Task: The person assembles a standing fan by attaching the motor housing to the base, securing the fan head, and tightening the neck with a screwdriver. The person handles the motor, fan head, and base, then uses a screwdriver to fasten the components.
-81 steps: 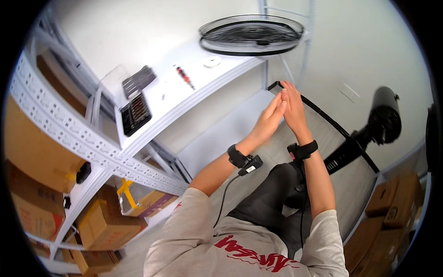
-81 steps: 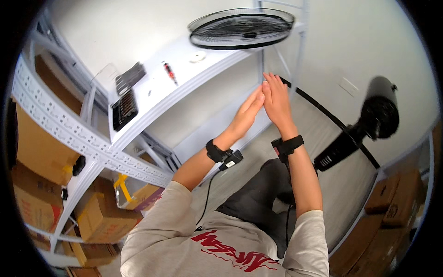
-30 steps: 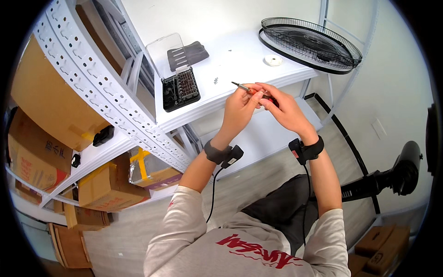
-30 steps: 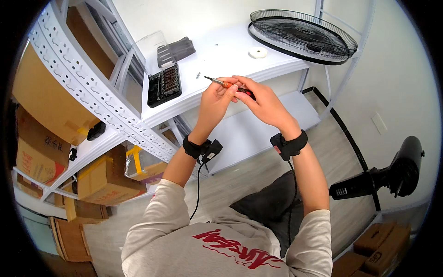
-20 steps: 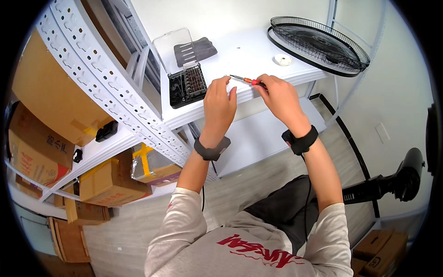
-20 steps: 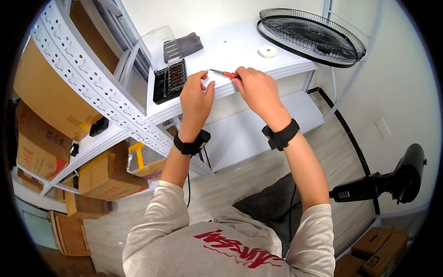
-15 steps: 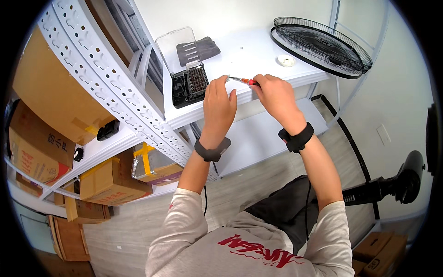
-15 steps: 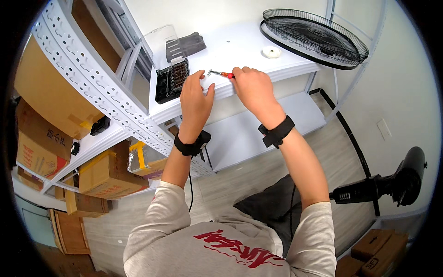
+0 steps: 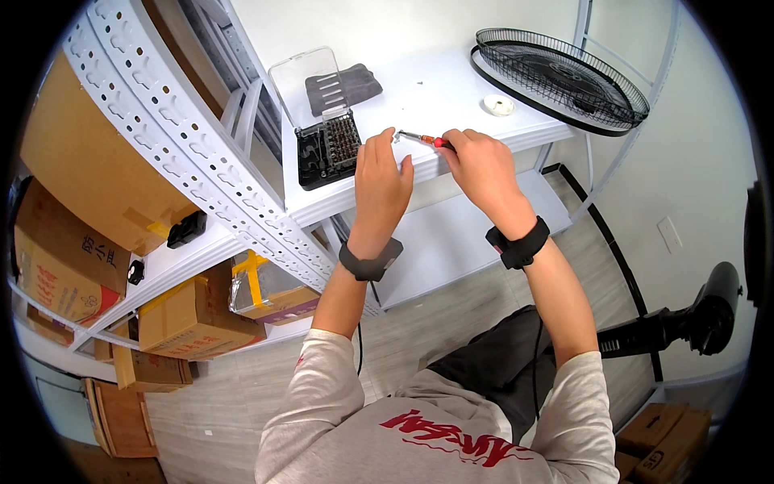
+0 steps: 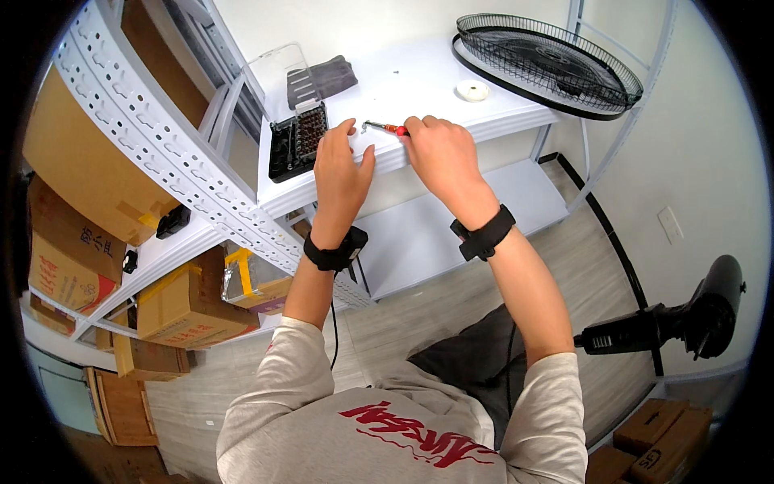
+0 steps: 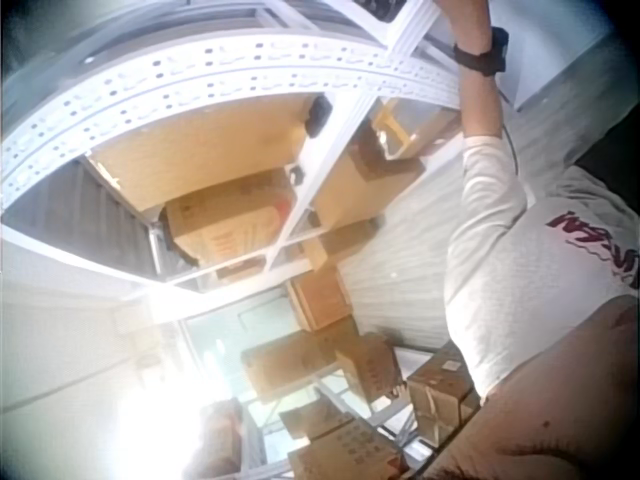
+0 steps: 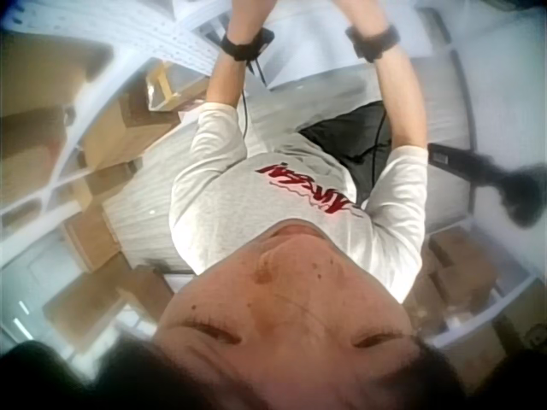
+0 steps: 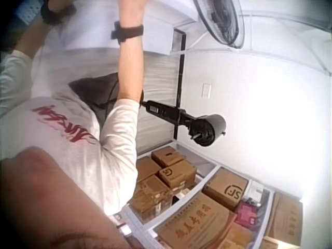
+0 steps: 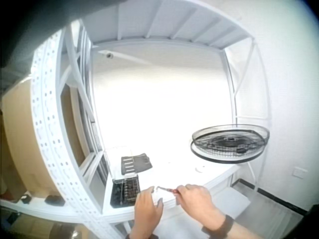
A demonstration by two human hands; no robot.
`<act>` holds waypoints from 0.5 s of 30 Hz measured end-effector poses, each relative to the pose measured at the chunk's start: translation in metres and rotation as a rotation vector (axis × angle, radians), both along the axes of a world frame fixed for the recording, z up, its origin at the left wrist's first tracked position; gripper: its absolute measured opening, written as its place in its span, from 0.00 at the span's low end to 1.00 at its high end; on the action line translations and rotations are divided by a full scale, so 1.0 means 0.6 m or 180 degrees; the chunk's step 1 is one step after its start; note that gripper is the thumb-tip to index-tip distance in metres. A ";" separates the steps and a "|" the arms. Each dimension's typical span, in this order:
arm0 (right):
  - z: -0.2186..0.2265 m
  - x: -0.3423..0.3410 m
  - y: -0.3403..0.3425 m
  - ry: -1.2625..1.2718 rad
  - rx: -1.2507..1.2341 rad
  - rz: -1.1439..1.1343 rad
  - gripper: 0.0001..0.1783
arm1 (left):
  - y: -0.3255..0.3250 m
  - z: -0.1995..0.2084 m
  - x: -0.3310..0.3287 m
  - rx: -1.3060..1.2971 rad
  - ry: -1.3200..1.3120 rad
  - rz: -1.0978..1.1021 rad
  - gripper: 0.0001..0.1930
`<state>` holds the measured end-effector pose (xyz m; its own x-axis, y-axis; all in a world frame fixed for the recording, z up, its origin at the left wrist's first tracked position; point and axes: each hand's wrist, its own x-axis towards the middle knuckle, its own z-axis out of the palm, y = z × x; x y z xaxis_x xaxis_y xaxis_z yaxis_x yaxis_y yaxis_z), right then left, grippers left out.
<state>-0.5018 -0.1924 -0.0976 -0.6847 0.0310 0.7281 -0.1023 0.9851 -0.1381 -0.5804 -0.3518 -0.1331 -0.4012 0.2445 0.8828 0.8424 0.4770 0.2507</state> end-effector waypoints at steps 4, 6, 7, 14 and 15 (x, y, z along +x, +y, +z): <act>0.001 0.016 -0.007 -0.0049 -0.0017 0.0166 0.07 | 0.001 -0.003 -0.007 -0.0025 0.0029 -0.0008 0.27; -0.001 0.016 -0.009 -0.0064 0.0000 0.0156 0.07 | 0.003 -0.002 -0.010 -0.0046 0.0015 -0.0014 0.28; -0.002 0.015 -0.009 -0.0071 0.0009 0.0152 0.07 | 0.003 -0.002 -0.011 -0.0063 -0.0004 -0.0015 0.28; -0.001 0.013 0.003 0.0135 -0.0098 0.0101 0.06 | 0.006 0.001 -0.014 -0.0151 -0.0106 -0.0060 0.29; 0.001 0.015 0.004 0.0134 -0.0101 0.0092 0.06 | 0.007 0.001 -0.015 -0.0158 -0.0152 -0.0081 0.30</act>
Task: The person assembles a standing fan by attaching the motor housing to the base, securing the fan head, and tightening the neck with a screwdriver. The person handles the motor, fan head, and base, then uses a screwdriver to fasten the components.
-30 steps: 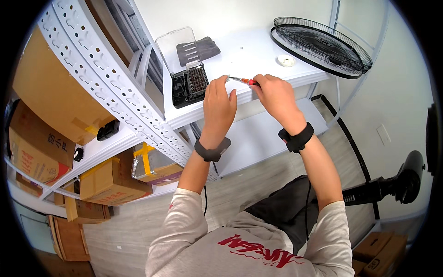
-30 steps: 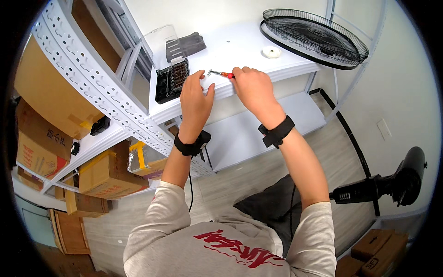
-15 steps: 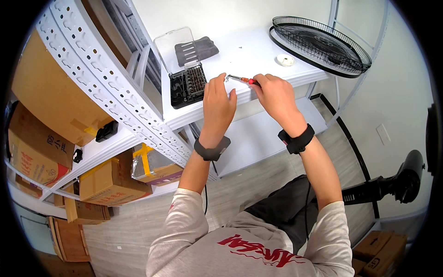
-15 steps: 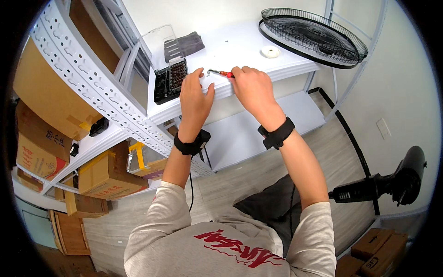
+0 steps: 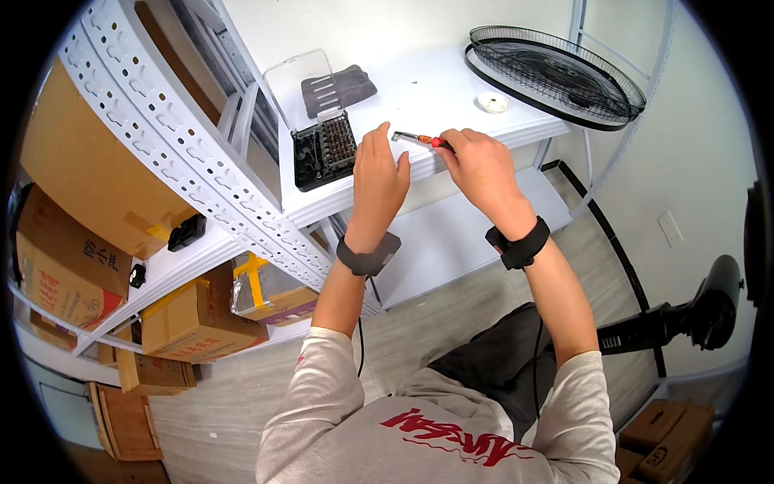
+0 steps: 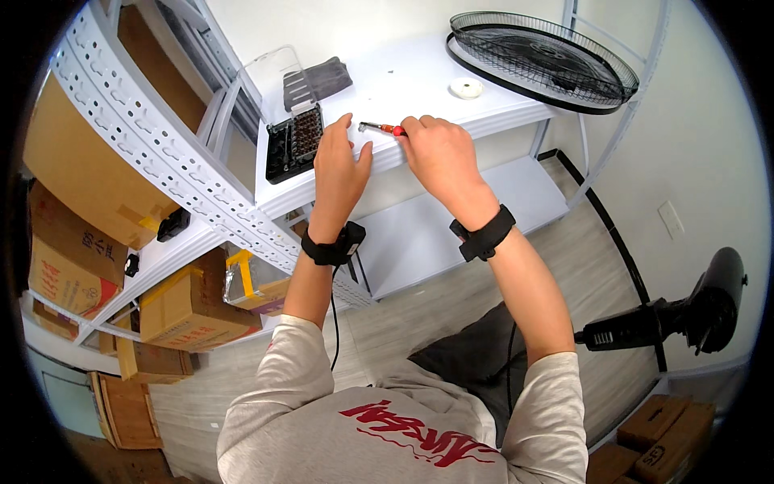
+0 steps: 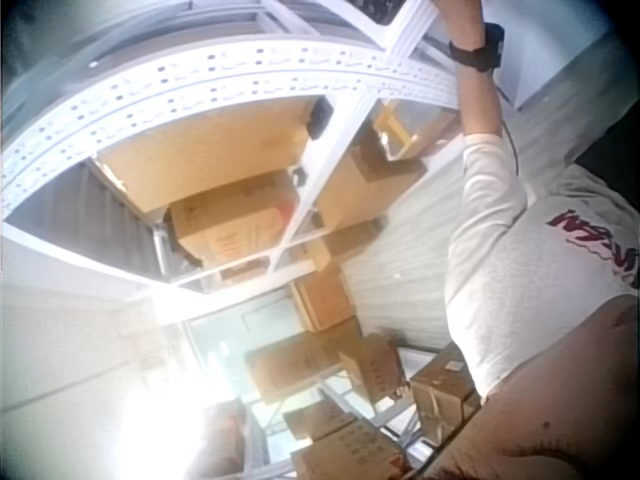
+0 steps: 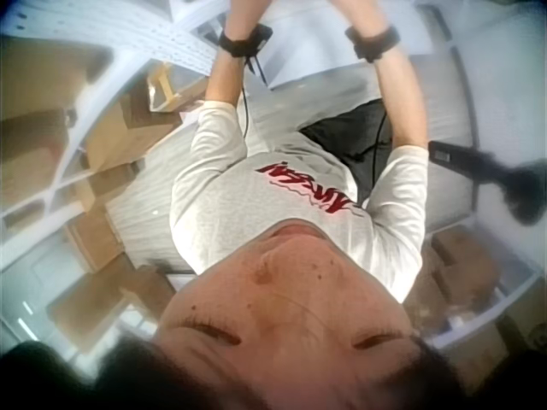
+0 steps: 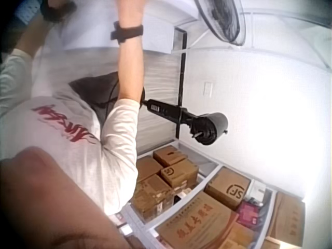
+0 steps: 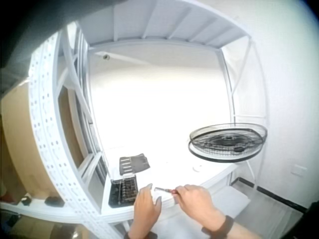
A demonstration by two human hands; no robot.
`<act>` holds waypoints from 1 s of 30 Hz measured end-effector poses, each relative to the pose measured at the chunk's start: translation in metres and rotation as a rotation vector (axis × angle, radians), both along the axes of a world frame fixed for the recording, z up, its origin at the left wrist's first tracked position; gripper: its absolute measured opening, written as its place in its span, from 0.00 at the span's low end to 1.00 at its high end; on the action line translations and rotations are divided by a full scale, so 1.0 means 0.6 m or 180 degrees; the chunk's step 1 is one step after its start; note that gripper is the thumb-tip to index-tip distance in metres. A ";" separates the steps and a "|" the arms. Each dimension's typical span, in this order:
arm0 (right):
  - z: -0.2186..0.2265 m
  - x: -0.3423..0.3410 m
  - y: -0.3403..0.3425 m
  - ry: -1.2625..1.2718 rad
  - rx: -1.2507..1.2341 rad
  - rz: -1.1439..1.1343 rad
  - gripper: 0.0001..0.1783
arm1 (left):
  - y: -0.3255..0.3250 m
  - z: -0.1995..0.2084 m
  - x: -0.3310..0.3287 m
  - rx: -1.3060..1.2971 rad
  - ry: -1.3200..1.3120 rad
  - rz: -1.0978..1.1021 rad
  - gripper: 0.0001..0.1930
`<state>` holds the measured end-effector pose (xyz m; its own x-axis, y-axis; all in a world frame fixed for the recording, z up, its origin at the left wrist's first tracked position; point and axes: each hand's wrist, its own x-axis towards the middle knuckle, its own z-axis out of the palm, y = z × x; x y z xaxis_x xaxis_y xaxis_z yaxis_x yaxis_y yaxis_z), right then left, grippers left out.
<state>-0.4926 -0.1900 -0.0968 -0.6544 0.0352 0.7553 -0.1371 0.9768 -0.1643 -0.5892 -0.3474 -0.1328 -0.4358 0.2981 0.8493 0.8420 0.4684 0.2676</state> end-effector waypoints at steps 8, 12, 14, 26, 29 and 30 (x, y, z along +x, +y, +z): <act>0.004 0.016 0.014 -0.0001 -0.0047 -0.0083 0.06 | 0.024 0.019 0.006 -0.0102 -0.0236 -0.0222 0.37; 0.011 0.031 0.020 0.0037 -0.0065 -0.0084 0.06 | 0.048 0.019 -0.004 -0.0025 -0.0194 -0.0350 0.36; 0.017 0.043 0.022 0.0046 -0.0053 -0.0069 0.06 | 0.061 0.013 -0.018 0.0046 -0.0349 -0.0425 0.33; -0.011 0.225 0.082 -0.0147 -0.0122 -0.0621 0.06 | 0.147 -0.014 0.099 -0.0199 -0.1900 -0.2062 0.11; -0.029 0.314 0.106 -0.0329 -0.0295 -0.1095 0.07 | 0.217 -0.051 0.151 -0.0359 -0.2410 -0.2686 0.12; -0.043 0.343 0.115 -0.0352 -0.0355 -0.1285 0.07 | 0.245 -0.066 0.172 -0.0381 -0.2701 -0.2937 0.12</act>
<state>-0.2869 -0.1210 -0.1224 -0.6482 0.3825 0.6585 0.2769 0.9239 -0.2642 -0.4859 -0.2001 -0.1721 -0.4187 0.8375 0.3511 0.4522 -0.1430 0.8804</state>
